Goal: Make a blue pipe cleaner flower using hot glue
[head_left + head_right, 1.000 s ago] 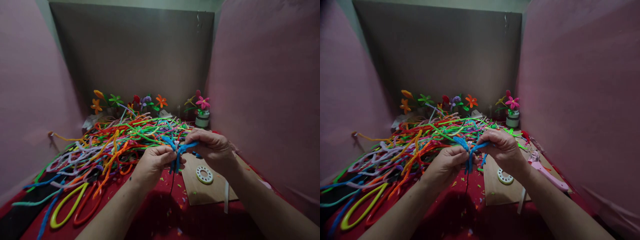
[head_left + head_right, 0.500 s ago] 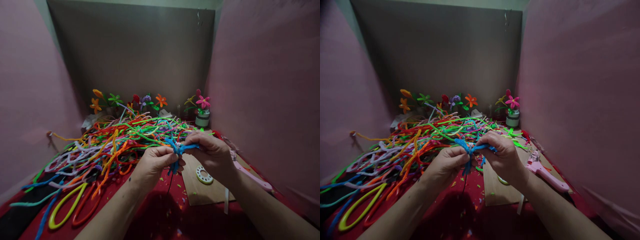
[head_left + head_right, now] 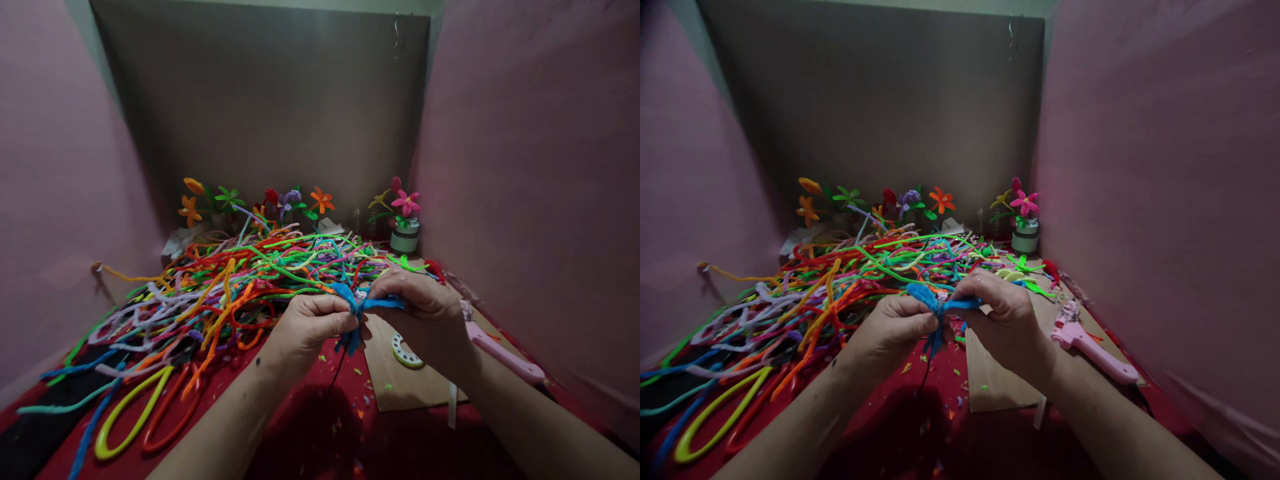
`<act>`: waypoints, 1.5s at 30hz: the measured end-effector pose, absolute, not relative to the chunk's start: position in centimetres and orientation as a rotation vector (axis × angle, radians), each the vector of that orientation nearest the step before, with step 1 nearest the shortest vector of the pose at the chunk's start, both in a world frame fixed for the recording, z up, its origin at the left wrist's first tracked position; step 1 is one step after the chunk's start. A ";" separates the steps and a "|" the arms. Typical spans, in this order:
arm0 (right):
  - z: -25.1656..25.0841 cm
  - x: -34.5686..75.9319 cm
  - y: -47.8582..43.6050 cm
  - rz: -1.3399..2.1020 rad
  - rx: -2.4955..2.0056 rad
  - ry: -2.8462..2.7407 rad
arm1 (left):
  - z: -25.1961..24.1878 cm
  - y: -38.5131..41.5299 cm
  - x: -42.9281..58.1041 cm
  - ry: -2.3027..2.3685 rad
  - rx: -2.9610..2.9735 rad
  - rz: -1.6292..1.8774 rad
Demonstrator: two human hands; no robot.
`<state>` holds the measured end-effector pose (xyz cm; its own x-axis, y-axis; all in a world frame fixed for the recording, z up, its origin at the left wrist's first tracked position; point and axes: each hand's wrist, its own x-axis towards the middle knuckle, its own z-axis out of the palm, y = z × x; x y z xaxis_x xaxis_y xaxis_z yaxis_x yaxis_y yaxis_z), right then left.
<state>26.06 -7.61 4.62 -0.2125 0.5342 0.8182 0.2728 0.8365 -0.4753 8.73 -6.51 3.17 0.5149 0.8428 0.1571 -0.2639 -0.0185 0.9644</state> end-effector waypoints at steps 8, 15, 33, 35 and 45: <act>4.3 26.1 -7.8 0.232 -0.586 -1.799 | 3.2 -6.8 9.0 0.599 1.276 0.960; 4.6 26.1 -8.0 0.174 -0.535 -1.850 | 3.2 -6.9 9.0 0.564 1.209 0.880; 3.5 24.3 -8.2 1.147 -0.737 -1.493 | 3.4 -6.7 9.1 0.550 1.184 1.205; 3.1 24.1 -8.1 1.294 -0.709 -1.502 | 3.3 -6.8 9.2 0.555 1.193 1.193; 2.6 23.4 -7.9 1.466 -0.630 -1.337 | 2.9 -6.9 9.2 0.517 1.168 1.061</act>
<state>23.41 -7.94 2.61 -0.3528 0.9036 0.2429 -0.3253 0.1249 -0.9373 9.24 -6.86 2.93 0.4496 0.8750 0.1793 -0.3974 0.0162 0.9175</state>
